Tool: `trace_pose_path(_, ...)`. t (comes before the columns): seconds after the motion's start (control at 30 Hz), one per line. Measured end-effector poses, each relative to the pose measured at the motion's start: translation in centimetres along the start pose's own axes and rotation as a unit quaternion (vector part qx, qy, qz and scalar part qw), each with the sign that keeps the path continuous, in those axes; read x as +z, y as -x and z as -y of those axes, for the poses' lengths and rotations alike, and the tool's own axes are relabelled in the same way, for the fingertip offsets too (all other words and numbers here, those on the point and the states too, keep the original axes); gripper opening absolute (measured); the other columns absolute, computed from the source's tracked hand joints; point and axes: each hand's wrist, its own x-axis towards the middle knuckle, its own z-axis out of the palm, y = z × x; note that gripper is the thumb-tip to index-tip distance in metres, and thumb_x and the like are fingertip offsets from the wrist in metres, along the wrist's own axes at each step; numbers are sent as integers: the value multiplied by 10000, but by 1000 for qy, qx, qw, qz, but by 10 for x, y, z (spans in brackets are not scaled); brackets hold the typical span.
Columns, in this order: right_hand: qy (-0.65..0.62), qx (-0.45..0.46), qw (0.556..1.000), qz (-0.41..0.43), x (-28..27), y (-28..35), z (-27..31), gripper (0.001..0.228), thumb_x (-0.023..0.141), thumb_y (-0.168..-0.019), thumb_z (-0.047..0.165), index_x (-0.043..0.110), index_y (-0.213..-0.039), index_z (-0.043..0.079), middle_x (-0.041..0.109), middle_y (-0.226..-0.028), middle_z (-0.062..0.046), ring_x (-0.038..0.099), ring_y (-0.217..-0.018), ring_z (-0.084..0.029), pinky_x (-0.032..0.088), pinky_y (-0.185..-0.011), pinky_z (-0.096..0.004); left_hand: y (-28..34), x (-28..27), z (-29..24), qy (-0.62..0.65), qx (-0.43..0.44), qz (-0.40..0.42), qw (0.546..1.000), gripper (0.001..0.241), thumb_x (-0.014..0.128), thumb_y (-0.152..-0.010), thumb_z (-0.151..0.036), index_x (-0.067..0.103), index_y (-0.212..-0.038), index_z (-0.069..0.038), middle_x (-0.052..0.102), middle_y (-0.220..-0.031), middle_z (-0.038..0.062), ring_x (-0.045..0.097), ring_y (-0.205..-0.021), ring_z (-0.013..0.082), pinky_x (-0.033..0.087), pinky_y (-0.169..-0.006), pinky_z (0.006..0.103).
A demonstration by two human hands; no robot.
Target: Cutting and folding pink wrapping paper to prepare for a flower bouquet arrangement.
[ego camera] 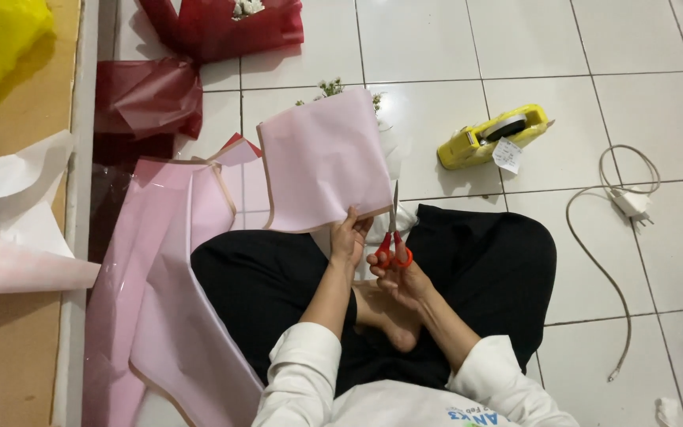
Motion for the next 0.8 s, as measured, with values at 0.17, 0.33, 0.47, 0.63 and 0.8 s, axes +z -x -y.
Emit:
trace_pose_path(0.17, 3, -26, 999, -30, -11, 0, -5, 530, 556, -962, 645, 562, -933, 116, 582, -1030, -81, 526, -738, -127, 305, -364, -128, -23, -22, 17, 6, -5, 6, 1000, 206, 733, -972, -192, 686, -1141, -84, 722, -964, 101, 727, -888, 252, 640, -922, 429)
trace_pose_path(0.33, 29, -31, 998, -53, -1, -4, 2, 535, 578, -954, 647, 593, -927, 113, 604, -1019, -95, 548, -750, -151, 305, -370, -137, -31, -33, 19, 4, -8, -1, 1000, 189, 724, -973, -167, 685, -1120, -55, 754, -950, 127, 757, -865, 269, 665, -860, 414)
trace_pose_path(0.47, 16, -34, 998, -46, 2, -6, 7, 519, 587, -958, 626, 609, -910, 110, 615, -1008, -98, 554, -744, -146, 307, -374, -136, -31, -32, 18, -2, -8, -2, 1000, 165, 718, -973, -157, 683, -1096, -53, 756, -915, 123, 761, -829, 254, 671, -836, 405)
trace_pose_path(0.63, -3, -36, 998, -59, 0, -8, 11, 545, 602, -949, 634, 610, -907, 91, 638, -999, -116, 553, -736, -146, 318, -408, -141, -37, -33, 22, -6, -7, 1, 1000, 166, 710, -977, -152, 681, -1085, -29, 761, -918, 147, 767, -833, 272, 676, -823, 411)
trace_pose_path(0.8, -16, -31, 998, -45, -2, -12, 13, 533, 600, -956, 622, 633, -901, 93, 651, -1004, -118, 563, -733, -147, 327, -425, -146, -10, -12, 6, -32, -23, 19, 999, 239, 686, -997, -195, 672, -1058, 36, 754, -975, 223, 767, -903, 282, 672, -828, 369)
